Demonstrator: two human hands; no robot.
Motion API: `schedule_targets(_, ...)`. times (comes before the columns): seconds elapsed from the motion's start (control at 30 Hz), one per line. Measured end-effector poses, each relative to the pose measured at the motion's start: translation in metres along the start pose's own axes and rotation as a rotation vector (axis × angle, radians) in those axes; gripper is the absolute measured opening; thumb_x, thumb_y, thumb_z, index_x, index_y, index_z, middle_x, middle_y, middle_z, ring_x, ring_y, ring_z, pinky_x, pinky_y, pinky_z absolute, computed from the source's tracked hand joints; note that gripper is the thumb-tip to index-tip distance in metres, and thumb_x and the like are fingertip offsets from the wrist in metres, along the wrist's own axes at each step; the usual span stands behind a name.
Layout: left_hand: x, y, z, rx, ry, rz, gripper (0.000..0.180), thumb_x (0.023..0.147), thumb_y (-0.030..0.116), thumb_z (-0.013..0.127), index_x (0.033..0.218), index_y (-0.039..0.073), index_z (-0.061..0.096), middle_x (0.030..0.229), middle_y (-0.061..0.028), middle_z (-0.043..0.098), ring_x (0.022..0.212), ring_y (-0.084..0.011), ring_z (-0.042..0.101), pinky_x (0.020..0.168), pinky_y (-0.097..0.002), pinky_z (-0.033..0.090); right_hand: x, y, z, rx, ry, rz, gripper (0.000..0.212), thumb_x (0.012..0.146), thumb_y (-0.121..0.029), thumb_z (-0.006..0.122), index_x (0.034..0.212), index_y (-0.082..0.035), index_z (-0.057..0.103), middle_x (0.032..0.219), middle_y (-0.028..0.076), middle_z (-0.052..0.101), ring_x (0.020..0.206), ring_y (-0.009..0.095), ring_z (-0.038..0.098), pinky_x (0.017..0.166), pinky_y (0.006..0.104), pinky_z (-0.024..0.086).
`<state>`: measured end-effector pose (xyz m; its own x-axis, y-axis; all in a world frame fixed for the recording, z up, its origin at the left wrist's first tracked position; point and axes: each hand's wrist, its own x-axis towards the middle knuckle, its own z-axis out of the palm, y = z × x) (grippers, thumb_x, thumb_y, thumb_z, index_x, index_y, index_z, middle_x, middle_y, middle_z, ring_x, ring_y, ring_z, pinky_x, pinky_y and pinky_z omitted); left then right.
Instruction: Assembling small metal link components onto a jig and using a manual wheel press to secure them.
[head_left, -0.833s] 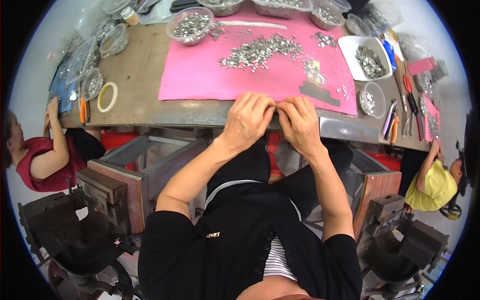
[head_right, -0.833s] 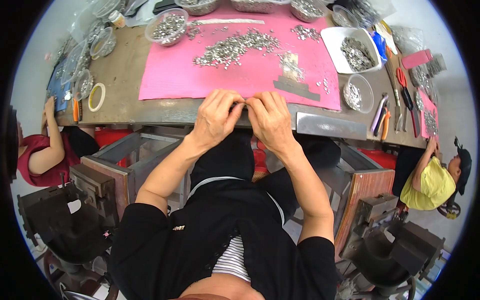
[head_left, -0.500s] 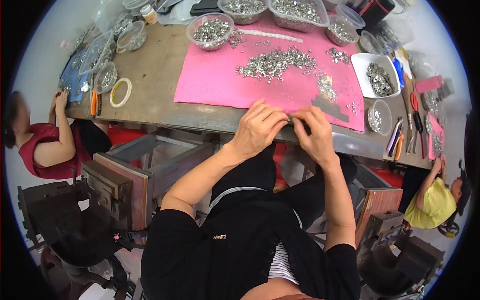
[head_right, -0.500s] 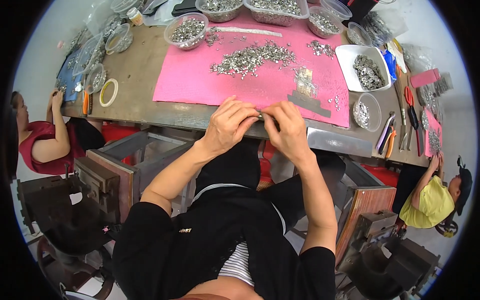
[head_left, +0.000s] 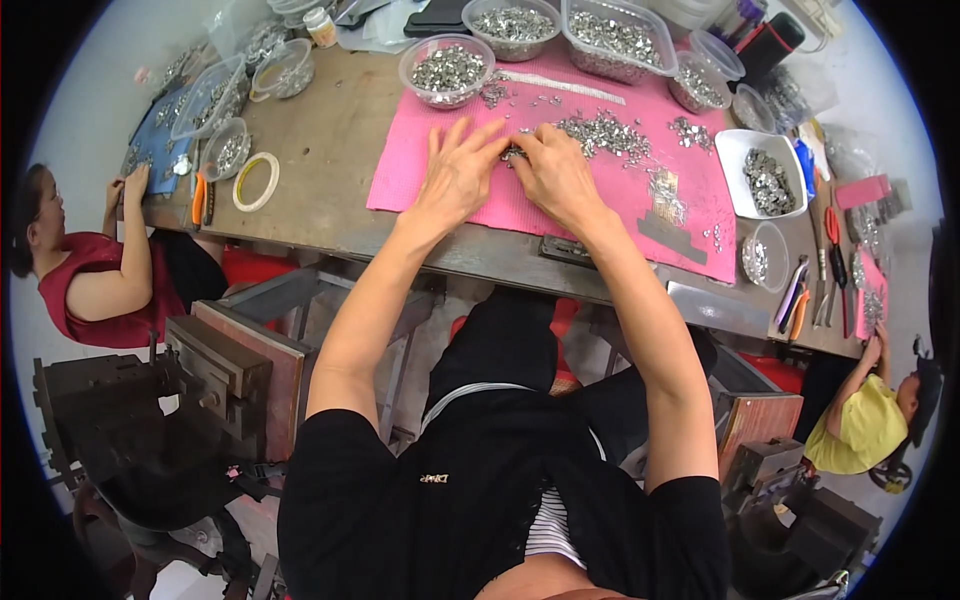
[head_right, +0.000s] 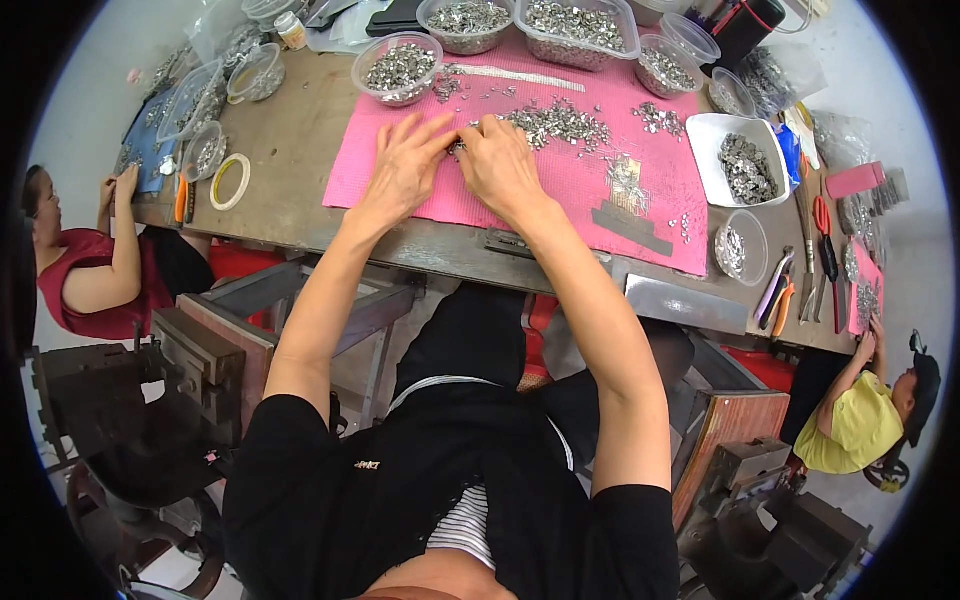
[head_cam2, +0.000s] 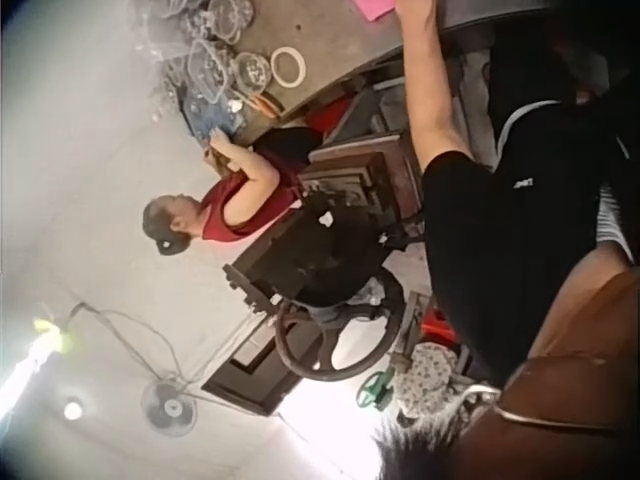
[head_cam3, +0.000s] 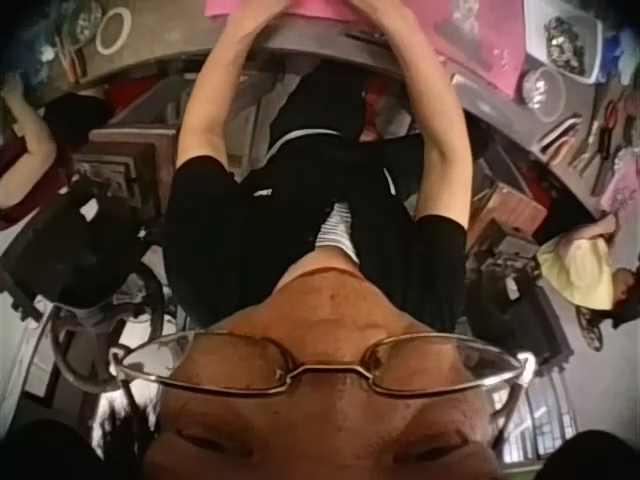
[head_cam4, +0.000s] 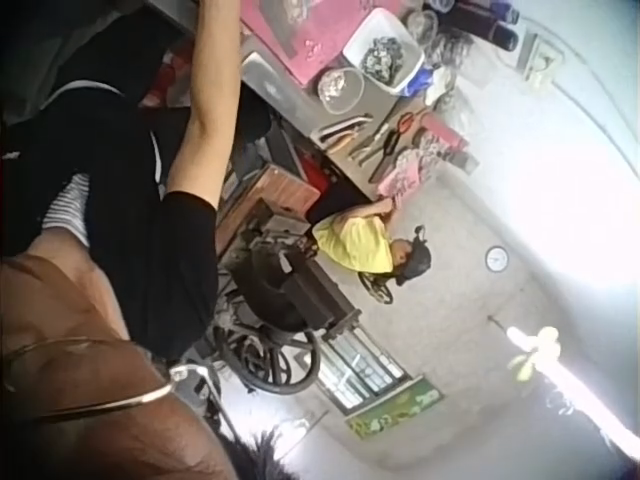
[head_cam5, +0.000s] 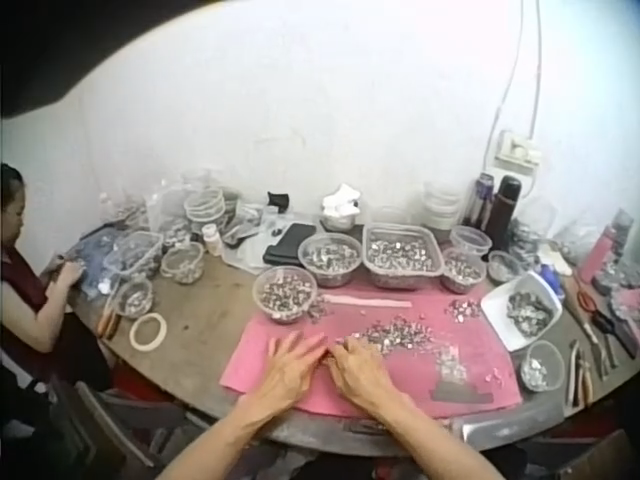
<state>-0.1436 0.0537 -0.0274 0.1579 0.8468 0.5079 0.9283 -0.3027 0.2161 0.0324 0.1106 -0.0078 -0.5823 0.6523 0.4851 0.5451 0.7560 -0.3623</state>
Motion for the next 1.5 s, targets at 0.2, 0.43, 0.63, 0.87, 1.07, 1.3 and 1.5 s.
schedule_targets(0.2, -0.002, -0.001, 0.001, -0.327, 0.133, 0.015, 0.024, 0.086, 0.001, 0.071, 0.109, 0.002, 0.074, 0.11, -0.0114, 0.072, 0.104, -0.0329, 0.065, 0.092, -0.0416, 0.052, 0.0, 0.003, -0.001, -0.09, 0.014, -0.046, 0.012, 0.087, -0.012, 0.069, 0.095, -0.004, 0.068, 0.094, 0.014, 0.064, 0.092, 0.032, 0.063, 0.085, 0.0442, 0.046)
schedule_targets(0.43, -0.002, -0.002, -0.003, -0.351, 0.15, 0.033, 0.013, 0.086, -0.001, 0.067, 0.098, 0.002, 0.072, 0.089, -0.0138, 0.062, 0.089, -0.0337, 0.061, 0.079, -0.0433, 0.051, -0.015, 0.008, -0.039, 0.011, 0.003, 0.03, 0.005, 0.088, -0.01, 0.067, 0.088, -0.005, 0.066, 0.089, 0.011, 0.065, 0.088, 0.03, 0.064, 0.081, 0.0431, 0.044)
schedule_targets(0.63, -0.004, -0.001, -0.012, -0.406, 0.167, -0.077, 0.013, 0.09, -0.001, 0.069, 0.102, 0.001, 0.073, 0.09, -0.0127, 0.065, 0.085, -0.0291, 0.064, 0.076, -0.0381, 0.052, -0.016, 0.009, -0.028, 0.096, 0.02, -0.082, 0.016, 0.087, -0.006, 0.069, 0.102, -0.008, 0.074, 0.084, 0.012, 0.063, 0.076, 0.032, 0.064, 0.067, 0.0434, 0.051)
schedule_targets(0.87, -0.024, 0.009, -0.029, -0.394, 0.131, -0.089, 0.015, 0.089, -0.002, 0.069, 0.103, 0.001, 0.074, 0.09, -0.0122, 0.066, 0.084, -0.029, 0.064, 0.076, -0.0376, 0.052, -0.002, -0.009, -0.005, -0.016, -0.101, -0.083, 0.014, 0.09, -0.014, 0.067, 0.102, -0.009, 0.072, 0.09, 0.013, 0.063, 0.093, 0.032, 0.063, 0.083, 0.0439, 0.045)
schedule_targets(1.07, -0.034, 0.02, -0.034, -0.412, 0.098, -0.075, 0.017, 0.086, -0.003, 0.069, 0.102, 0.002, 0.073, 0.088, -0.0122, 0.063, 0.085, -0.0303, 0.062, 0.077, -0.0398, 0.051, -0.015, 0.002, -0.016, -0.034, -0.114, -0.099, 0.007, 0.089, -0.013, 0.067, 0.091, -0.007, 0.069, 0.09, 0.012, 0.064, 0.093, 0.03, 0.064, 0.083, 0.0432, 0.045)
schedule_targets(1.3, -0.028, 0.033, -0.022, -0.457, 0.085, -0.03, 0.018, 0.084, -0.003, 0.069, 0.1, 0.002, 0.074, 0.088, -0.0122, 0.062, 0.086, -0.0317, 0.061, 0.078, -0.0417, 0.051, -0.028, 0.017, -0.044, 0.065, -0.049, -0.025, 0.006, 0.088, -0.008, 0.07, 0.092, -0.005, 0.072, 0.084, 0.012, 0.063, 0.079, 0.033, 0.065, 0.071, 0.0446, 0.05)
schedule_targets(1.5, -0.035, 0.02, -0.039, -0.423, 0.115, -0.098, 0.019, 0.083, -0.006, 0.068, 0.099, 0.002, 0.074, 0.089, -0.0125, 0.062, 0.088, -0.0321, 0.062, 0.08, -0.0414, 0.052, -0.028, 0.006, -0.037, 0.143, -0.057, -0.017, 0.009, 0.089, -0.006, 0.07, 0.097, -0.005, 0.074, 0.083, 0.013, 0.063, 0.074, 0.035, 0.064, 0.066, 0.0448, 0.051)
